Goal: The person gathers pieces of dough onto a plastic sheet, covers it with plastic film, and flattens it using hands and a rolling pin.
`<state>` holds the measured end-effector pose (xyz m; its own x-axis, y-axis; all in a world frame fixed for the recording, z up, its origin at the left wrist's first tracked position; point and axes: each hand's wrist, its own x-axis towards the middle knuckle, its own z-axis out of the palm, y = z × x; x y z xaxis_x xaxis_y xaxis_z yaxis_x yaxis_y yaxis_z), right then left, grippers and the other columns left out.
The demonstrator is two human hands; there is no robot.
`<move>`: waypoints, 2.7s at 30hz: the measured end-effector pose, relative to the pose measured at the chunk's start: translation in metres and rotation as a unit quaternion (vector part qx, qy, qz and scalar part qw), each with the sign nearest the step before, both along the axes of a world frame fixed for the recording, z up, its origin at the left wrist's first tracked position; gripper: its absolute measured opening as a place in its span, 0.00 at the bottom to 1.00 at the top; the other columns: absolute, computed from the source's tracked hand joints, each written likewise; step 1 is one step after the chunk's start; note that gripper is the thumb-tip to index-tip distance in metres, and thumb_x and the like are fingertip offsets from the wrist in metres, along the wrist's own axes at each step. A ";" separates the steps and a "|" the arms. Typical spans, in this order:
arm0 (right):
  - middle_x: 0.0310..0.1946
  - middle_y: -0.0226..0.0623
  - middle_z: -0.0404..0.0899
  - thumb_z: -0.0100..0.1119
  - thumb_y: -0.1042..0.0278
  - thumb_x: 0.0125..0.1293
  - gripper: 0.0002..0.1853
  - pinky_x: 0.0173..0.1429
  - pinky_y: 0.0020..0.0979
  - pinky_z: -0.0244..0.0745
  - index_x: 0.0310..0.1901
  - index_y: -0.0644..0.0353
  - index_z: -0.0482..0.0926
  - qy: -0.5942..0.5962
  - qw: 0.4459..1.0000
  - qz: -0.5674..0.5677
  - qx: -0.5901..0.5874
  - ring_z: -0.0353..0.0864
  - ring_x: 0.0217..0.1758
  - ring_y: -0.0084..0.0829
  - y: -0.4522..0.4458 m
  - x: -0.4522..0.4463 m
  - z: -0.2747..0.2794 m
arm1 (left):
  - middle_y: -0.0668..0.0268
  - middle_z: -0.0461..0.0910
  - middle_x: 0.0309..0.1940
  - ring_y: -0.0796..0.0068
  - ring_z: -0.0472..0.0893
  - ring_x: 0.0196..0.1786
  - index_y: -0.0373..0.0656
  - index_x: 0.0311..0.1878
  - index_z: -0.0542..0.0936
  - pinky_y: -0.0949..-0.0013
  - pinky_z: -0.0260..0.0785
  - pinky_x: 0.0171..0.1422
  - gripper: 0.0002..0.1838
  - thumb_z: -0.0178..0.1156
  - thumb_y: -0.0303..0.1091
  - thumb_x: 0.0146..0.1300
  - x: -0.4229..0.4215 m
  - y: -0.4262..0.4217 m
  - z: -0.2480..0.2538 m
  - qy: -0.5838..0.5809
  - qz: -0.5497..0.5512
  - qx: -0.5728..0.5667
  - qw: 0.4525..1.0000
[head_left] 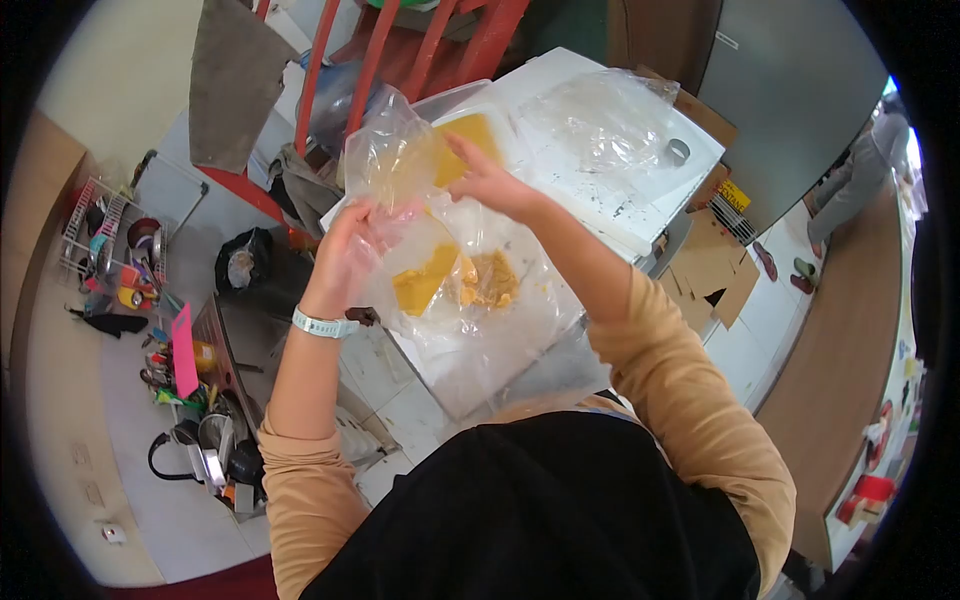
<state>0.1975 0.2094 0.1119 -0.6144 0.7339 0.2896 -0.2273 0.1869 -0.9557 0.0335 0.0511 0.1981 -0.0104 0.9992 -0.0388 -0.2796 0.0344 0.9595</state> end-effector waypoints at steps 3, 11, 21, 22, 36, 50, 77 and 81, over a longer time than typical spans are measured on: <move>0.64 0.38 0.69 0.63 0.66 0.56 0.36 0.68 0.35 0.63 0.68 0.58 0.64 -0.097 0.975 0.193 0.059 0.69 0.66 0.33 0.029 0.003 0.024 | 0.54 0.78 0.54 0.57 0.74 0.62 0.45 0.49 0.74 0.57 0.66 0.63 0.12 0.46 0.41 0.72 0.008 0.006 0.001 0.021 -0.014 0.006 1.000; 0.39 0.43 0.81 0.56 0.56 0.66 0.15 0.49 0.40 0.71 0.45 0.59 0.79 -0.254 0.897 0.138 0.335 0.78 0.44 0.47 0.036 0.014 0.023 | 0.60 0.77 0.54 0.65 0.77 0.58 0.42 0.59 0.71 0.67 0.70 0.58 0.24 0.61 0.20 0.58 -0.011 -0.026 -0.068 0.104 0.110 -0.078 0.985; 0.28 0.43 0.78 0.53 0.53 0.70 0.17 0.38 0.36 0.71 0.46 0.61 0.76 -0.207 0.936 -0.022 0.282 0.78 0.32 0.40 0.024 0.004 0.031 | 0.60 0.77 0.44 0.64 0.80 0.46 0.33 0.47 0.73 0.51 0.78 0.49 0.11 0.50 0.27 0.64 -0.030 -0.038 -0.064 -0.100 0.173 -0.079 0.977; 0.25 0.39 0.75 0.53 0.52 0.70 0.19 0.34 0.33 0.70 0.47 0.62 0.76 -0.216 0.954 -0.002 0.206 0.75 0.29 0.35 0.015 0.008 0.046 | 0.59 0.77 0.45 0.63 0.81 0.45 0.32 0.48 0.73 0.56 0.78 0.50 0.12 0.47 0.24 0.63 -0.031 -0.038 -0.057 -0.099 0.158 -0.064 0.980; 0.18 0.19 0.54 0.51 0.43 0.70 0.22 0.23 0.22 0.51 0.45 0.58 0.75 -0.151 0.976 0.055 -0.147 0.53 0.19 0.16 0.018 0.029 0.032 | 0.66 0.78 0.33 0.78 0.75 0.33 0.35 0.51 0.75 0.69 0.75 0.43 0.14 0.52 0.26 0.63 -0.056 -0.047 -0.052 -0.091 0.141 -0.057 0.984; 0.21 0.24 0.65 0.49 0.42 0.71 0.22 0.27 0.23 0.63 0.33 0.55 0.72 -0.004 0.999 -0.018 -0.035 0.64 0.22 0.19 -0.049 -0.023 -0.029 | 0.65 0.81 0.46 0.72 0.75 0.53 0.47 0.38 0.79 0.66 0.66 0.56 0.15 0.51 0.47 0.71 0.055 -0.004 -0.075 -0.293 0.170 -0.045 0.940; 0.26 0.32 0.76 0.44 0.64 0.73 0.12 0.35 0.27 0.72 0.39 0.63 0.75 -0.140 0.973 -0.046 0.175 0.74 0.29 0.21 -0.064 -0.011 0.015 | 0.46 0.73 0.60 0.56 0.73 0.64 0.40 0.44 0.76 0.60 0.66 0.67 0.08 0.51 0.32 0.68 0.044 -0.014 -0.039 -0.129 0.163 -0.081 0.975; 0.34 0.38 0.80 0.46 0.66 0.71 0.12 0.49 0.35 0.73 0.44 0.67 0.76 -0.222 0.973 -0.044 -0.033 0.78 0.40 0.34 -0.015 0.024 0.031 | 0.50 0.73 0.61 0.58 0.73 0.64 0.44 0.41 0.75 0.57 0.65 0.67 0.06 0.51 0.34 0.67 0.004 -0.027 -0.042 -0.126 0.166 -0.007 0.978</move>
